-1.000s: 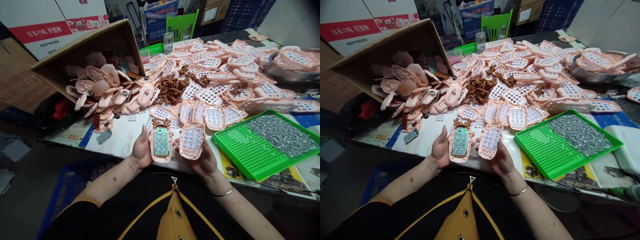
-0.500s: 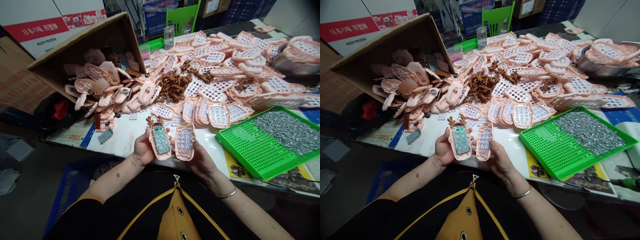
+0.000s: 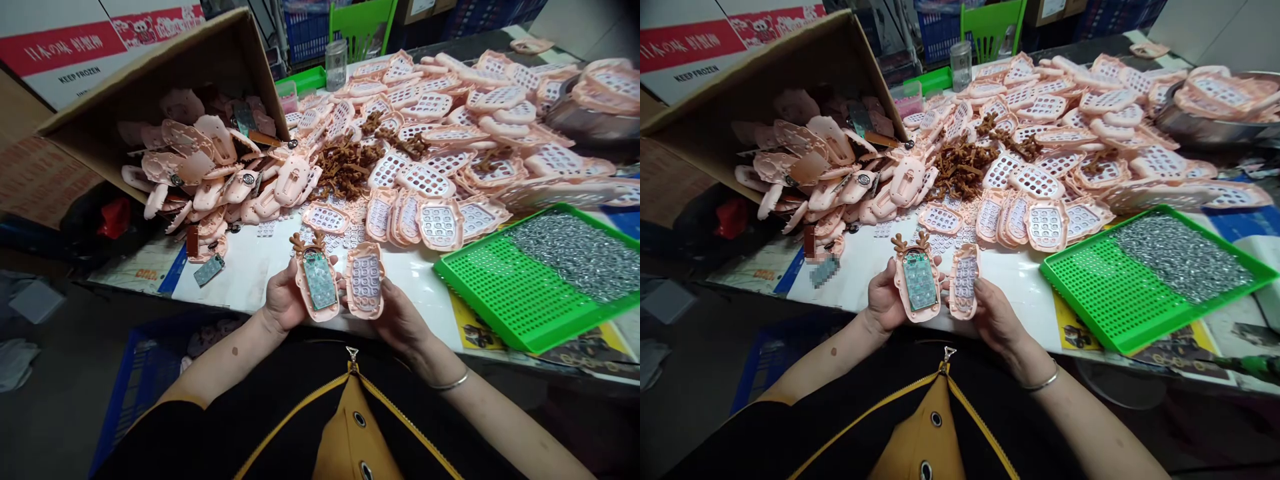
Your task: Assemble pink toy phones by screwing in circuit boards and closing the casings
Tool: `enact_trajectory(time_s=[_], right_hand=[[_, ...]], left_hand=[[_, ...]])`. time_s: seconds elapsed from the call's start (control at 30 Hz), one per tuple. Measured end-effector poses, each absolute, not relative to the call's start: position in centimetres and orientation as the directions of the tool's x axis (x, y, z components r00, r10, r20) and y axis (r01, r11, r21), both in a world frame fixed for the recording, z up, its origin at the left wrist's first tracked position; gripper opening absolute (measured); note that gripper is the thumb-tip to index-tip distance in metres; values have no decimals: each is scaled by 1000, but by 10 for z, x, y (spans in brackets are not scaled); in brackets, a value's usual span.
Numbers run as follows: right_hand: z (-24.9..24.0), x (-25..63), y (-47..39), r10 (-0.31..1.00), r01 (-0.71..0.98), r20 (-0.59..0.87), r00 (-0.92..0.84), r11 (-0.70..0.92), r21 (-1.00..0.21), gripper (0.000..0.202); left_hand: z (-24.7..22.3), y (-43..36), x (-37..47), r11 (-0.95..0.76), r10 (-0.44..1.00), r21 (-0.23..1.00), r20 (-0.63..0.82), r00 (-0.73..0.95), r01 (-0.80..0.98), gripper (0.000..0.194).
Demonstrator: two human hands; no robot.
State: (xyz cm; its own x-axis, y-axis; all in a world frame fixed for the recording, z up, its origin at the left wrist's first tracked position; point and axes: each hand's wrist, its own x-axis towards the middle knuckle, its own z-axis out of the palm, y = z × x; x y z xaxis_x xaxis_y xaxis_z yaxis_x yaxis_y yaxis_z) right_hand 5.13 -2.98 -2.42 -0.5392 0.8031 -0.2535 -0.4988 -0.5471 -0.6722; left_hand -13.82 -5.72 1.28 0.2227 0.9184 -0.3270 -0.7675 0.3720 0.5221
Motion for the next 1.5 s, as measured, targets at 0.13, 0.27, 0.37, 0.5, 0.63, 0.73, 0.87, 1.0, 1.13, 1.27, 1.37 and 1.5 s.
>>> enact_trajectory(time_s=[0.13, 0.27, 0.37, 0.5, 0.63, 0.73, 0.87, 1.0, 1.13, 1.27, 1.37, 1.5], right_hand=[[-25, 52, -29, 797, -493, -237, -555, -545, -678, 44], [-26, 52, -29, 802, -516, -233, -550, -545, -660, 42], [-29, 52, -28, 800, -500, -223, -558, -538, -679, 44], [-31, 53, -28, 784, -453, -207, -585, -528, -719, 50], [-31, 54, -30, 797, -449, -224, -561, -520, -727, 50], [-28, 53, -31, 801, -458, -227, -554, -520, -721, 47], [-23, 51, -30, 790, -451, -214, -575, -524, -723, 47], [-19, 49, -30, 795, -408, -193, -575, -484, -775, 46], [-22, 44, -29, 802, -355, -153, -578, -416, -837, 40], [-22, 39, -28, 801, -342, -129, -585, -387, -856, 42], [-20, 36, -27, 794, -317, -147, -589, -395, -862, 49], [-18, 32, -27, 811, -291, -182, -556, -395, -871, 58]], left_hand=[[13, -57, -136, 358, 923, 533, -329, 202, -767, 63], [13, -57, -135, 346, 923, 545, -346, 171, -764, 60], [11, -58, -136, 361, 920, 555, -346, 186, -750, 64], [11, -58, -138, 389, 912, 571, -347, 217, -723, 71], [14, -58, -138, 372, 915, 588, -363, 177, -718, 61], [18, -58, -137, 343, 913, 598, -393, 108, -725, 46], [22, -57, -136, 349, 902, 598, -422, 86, -722, 41], [23, -57, -134, 384, 880, 600, -469, 80, -702, 40], [25, -56, -131, 375, 877, 624, -478, 45, -685, 35], [28, -54, -126, 352, 890, 654, -454, 24, -670, 28], [31, -53, -122, 348, 896, 675, -443, 19, -650, 26], [34, -51, -118, 343, 905, 698, -425, 21, -629, 30]])
